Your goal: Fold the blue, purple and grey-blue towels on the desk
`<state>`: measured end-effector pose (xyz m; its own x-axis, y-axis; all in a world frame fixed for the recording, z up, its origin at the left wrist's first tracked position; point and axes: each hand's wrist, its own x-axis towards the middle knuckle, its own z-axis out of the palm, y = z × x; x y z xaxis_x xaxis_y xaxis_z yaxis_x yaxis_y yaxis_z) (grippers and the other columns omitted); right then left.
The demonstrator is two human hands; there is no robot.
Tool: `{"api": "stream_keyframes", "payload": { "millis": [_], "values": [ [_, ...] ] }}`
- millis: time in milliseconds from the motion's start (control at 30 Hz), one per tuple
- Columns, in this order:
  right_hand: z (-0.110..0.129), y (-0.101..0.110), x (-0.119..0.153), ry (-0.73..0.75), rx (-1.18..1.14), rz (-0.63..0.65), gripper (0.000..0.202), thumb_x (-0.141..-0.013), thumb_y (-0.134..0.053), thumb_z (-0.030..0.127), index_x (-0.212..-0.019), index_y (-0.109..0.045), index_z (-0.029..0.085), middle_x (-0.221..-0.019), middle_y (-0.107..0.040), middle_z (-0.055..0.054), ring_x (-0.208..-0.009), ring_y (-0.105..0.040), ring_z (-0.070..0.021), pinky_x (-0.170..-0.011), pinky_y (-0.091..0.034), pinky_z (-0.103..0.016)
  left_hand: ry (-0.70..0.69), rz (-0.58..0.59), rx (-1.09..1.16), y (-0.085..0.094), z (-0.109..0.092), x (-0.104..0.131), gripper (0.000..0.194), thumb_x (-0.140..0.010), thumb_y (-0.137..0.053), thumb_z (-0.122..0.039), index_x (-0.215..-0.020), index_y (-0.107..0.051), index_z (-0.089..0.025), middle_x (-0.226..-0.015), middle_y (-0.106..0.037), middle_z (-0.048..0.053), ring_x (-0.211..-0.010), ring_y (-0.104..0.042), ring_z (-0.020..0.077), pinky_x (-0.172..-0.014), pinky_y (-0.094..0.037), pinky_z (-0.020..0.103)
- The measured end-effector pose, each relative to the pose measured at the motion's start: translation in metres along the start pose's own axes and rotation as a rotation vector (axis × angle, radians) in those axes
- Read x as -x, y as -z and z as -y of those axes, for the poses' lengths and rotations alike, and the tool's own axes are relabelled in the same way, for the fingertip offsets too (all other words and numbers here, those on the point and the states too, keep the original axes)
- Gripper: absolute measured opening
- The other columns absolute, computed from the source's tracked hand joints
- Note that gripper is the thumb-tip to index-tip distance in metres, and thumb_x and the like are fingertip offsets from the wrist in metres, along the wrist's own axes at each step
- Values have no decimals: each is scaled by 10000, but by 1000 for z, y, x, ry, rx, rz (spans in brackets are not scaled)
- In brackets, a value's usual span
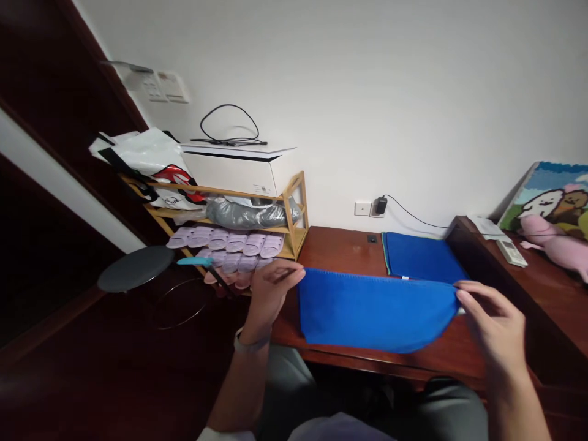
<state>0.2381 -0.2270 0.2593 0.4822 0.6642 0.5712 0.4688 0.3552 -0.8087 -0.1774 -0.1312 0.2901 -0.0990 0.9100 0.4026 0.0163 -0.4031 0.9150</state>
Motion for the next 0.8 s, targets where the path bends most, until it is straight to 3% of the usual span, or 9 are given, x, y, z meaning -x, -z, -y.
{"api": "stream_keyframes", "payload": {
  "millis": [100,200,300,367,433,533,600,700,800],
  "values": [
    [-35,-42,-25,-127,-47,84,350,-780,-859,514,-968,-815,222,-1020,-800,-89,-930,-739,-245,-834,-614,-382,32,51,21,-13,47,-35,304,-765,-862,-450,-902,-779,-191,-906,-799,61,-877,-762,231,-823,-629,356],
    [-91,-100,-51,-220,-66,181,455,-773,-800,579,-986,-804,177,-1031,-808,-116,-936,-735,-249,-873,-603,-403,92,101,-39,-33,111,-73,312,-802,-815,-466,-901,-768,-174,-919,-805,96,-892,-763,240,-848,-631,383],
    [-140,-152,-55,-298,99,186,503,-845,-648,589,-1019,-787,138,-1057,-801,-176,-994,-732,-287,-962,-575,-459,86,89,-263,-54,164,-86,272,-898,-726,-423,-956,-764,-160,-988,-805,139,-957,-763,248,-937,-618,438],
    [-161,-173,-36,-325,207,190,515,-900,-546,544,-1074,-776,117,-1125,-784,-217,-1064,-721,-316,-1033,-539,-500,68,101,-353,-65,188,-72,226,-930,-693,-364,-987,-770,-160,-1070,-799,157,-1043,-754,260,-1033,-579,477],
    [-173,-182,1,-261,259,259,513,-946,-468,486,-1137,-763,112,-1216,-758,-229,-1158,-695,-327,-1100,-496,-514,13,179,-432,-71,208,-40,216,-966,-642,-321,-1028,-783,-170,-1171,-785,157,-1150,-727,269,-1116,-527,489],
    [-182,-183,74,-81,405,466,538,-1009,-380,428,-1299,-718,125,-1420,-669,-205,-1357,-594,-312,-1208,-401,-499,-165,379,-718,-73,237,20,347,-1051,-499,-320,-1261,-748,-201,-1442,-677,125,-1385,-595,263,-1216,-434,480],
    [-184,-182,115,-53,579,588,587,-1033,-358,430,-1453,-627,120,-1573,-545,-189,-1502,-456,-312,-1270,-305,-503,-223,464,-905,-70,255,49,434,-1077,-458,-376,-1441,-648,-235,-1594,-546,104,-1506,-468,274,-1262,-363,503],
    [-182,-181,144,-71,787,721,661,-1056,-327,444,-1615,-439,110,-1703,-353,-156,-1613,-252,-297,-1316,-172,-499,-209,514,-1065,-66,274,64,535,-1088,-421,-445,-1583,-503,-260,-1673,-439,96,-1569,-371,283,-1292,-292,518],
    [-180,-181,138,-82,862,781,672,-1073,-296,447,-1655,-363,117,-1726,-296,-141,-1627,-207,-282,-1319,-145,-487,-178,546,-1115,-66,279,55,558,-1087,-404,-444,-1607,-470,-254,-1681,-424,97,-1575,-358,281,-1303,-259,516]
  ]
}}
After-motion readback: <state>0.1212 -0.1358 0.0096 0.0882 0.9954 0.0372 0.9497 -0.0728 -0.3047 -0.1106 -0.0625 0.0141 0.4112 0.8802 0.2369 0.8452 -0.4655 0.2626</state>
